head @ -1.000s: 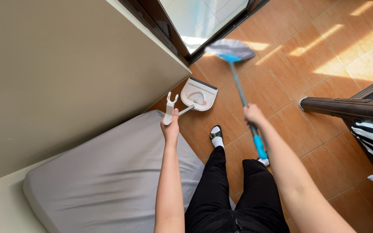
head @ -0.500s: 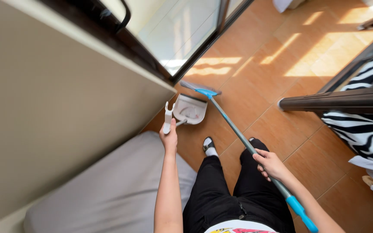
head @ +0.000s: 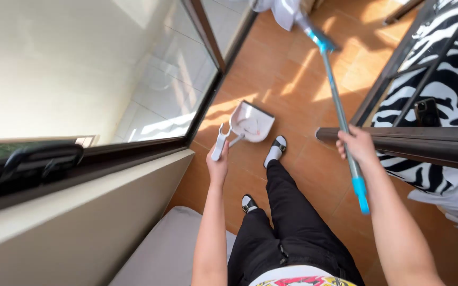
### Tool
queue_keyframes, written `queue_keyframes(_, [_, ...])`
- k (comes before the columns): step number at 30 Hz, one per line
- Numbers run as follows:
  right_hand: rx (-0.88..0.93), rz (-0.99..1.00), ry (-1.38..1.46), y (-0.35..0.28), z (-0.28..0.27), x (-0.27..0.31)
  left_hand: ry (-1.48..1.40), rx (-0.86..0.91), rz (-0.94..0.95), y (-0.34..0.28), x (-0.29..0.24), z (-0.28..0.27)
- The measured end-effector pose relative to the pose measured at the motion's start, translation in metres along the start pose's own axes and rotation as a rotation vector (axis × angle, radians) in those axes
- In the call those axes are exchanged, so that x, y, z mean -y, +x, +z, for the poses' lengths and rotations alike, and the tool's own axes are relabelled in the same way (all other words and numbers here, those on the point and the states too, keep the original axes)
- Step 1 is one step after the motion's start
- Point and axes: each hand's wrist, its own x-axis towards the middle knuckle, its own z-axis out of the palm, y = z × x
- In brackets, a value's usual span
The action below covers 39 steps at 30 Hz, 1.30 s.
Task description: The person sweeps the tiled floor with a broom and dustpan, then sprays a cleaning solution from a spray bottle and mops the floor with a flat mop. The person moves around the room, cleaning near a bed and a window.
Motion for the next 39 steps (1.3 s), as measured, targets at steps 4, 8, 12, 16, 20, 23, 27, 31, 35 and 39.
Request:
queue_keyframes(4, [-0.173, 0.009, -0.110, 0.096, -0.022, 0.064, 0.095, 0.033, 0.112, 0.072, -0.005, 0.077])
queue_keyframes(8, [-0.158, 0.160, -0.101, 0.192, -0.028, -0.010, 0.253, 0.033, 0.045, 0.089, -0.024, 0.128])
queue_keyframes(12, [-0.024, 0.267, -0.241, 0.145, 0.028, -0.024, 0.344, 0.046, 0.059, 0.114, -0.035, 0.168])
queue_keyframes(16, [0.101, 0.313, -0.255, 0.047, 0.060, -0.019, 0.393, 0.033, 0.067, 0.131, -0.027, 0.174])
queue_keyframes(20, [0.218, 0.371, -0.160, -0.009, 0.041, 0.021, 0.334, 0.044, -0.016, 0.149, -0.037, 0.175])
queue_keyframes(23, [0.189, 0.386, 0.011, -0.030, 0.009, 0.054, 0.313, 0.048, -0.026, 0.165, -0.043, 0.178])
queue_keyframes(27, [0.070, 0.330, 0.137, -0.029, -0.022, 0.098, 0.220, 0.037, -0.115, 0.187, -0.052, 0.183])
queue_keyframes(31, [-0.063, 0.240, 0.091, 0.037, -0.038, 0.118, 0.186, 0.085, -0.023, 0.207, -0.091, 0.205])
queue_keyframes(35, [-0.210, 0.182, 0.140, 0.127, -0.065, 0.130, 0.198, 0.128, 0.020, 0.254, -0.090, 0.234])
queue_keyframes(39, [-0.307, 0.157, 0.209, 0.197, -0.088, 0.143, 0.195, 0.114, -0.007, 0.303, -0.093, 0.254])
